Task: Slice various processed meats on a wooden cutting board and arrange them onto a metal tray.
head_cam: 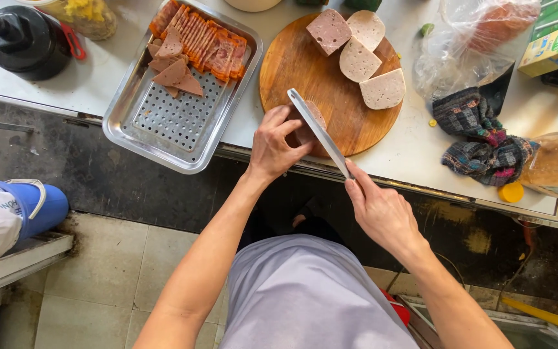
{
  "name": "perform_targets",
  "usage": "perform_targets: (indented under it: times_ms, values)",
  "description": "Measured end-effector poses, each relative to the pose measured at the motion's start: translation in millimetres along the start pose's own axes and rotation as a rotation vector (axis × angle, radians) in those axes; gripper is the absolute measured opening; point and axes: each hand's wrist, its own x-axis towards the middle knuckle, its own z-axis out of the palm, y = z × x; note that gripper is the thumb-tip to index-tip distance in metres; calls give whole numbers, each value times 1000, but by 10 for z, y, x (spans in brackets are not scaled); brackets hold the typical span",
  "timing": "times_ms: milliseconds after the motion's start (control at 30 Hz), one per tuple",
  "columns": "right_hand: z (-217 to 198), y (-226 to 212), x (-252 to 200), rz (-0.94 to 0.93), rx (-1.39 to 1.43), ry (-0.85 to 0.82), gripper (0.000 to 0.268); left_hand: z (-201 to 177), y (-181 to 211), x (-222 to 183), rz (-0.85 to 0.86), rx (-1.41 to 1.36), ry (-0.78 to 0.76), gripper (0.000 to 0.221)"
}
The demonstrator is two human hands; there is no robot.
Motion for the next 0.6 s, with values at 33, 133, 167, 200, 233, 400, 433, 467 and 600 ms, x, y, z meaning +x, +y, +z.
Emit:
perform_targets:
  times_ms: [33,133,167,200,233,400,433,467,600]
  values:
    - [-7,-32,145,-3,-1,-1,50,-7,-2,12,-2,2,2,46]
    - [-10,-103,368,-77,14,38,48,-13,13,-25,7,-25,-4,50]
    - [-25,-120,362,-72,6,35,49,-3,3,-20,9,-21,4,52]
    - [-37,-135,358,-67,-3,31,49,9,-10,-15,10,-16,11,54]
    - [-55,-109,232,-65,-5,30,49,22,-10,-25,9,-18,10,54]
    - [-47,-7,-253,51,25,-13,50,-52,106,15,24,-24,51,48]
    - [-47,2,-273,60,27,-15,50,-60,118,16,25,-29,44,48]
    - [-52,7,-295,86,25,-31,50,-73,133,18,30,-31,35,47]
    - [-77,8,-294,113,24,-61,50,-89,127,38,44,-19,35,48]
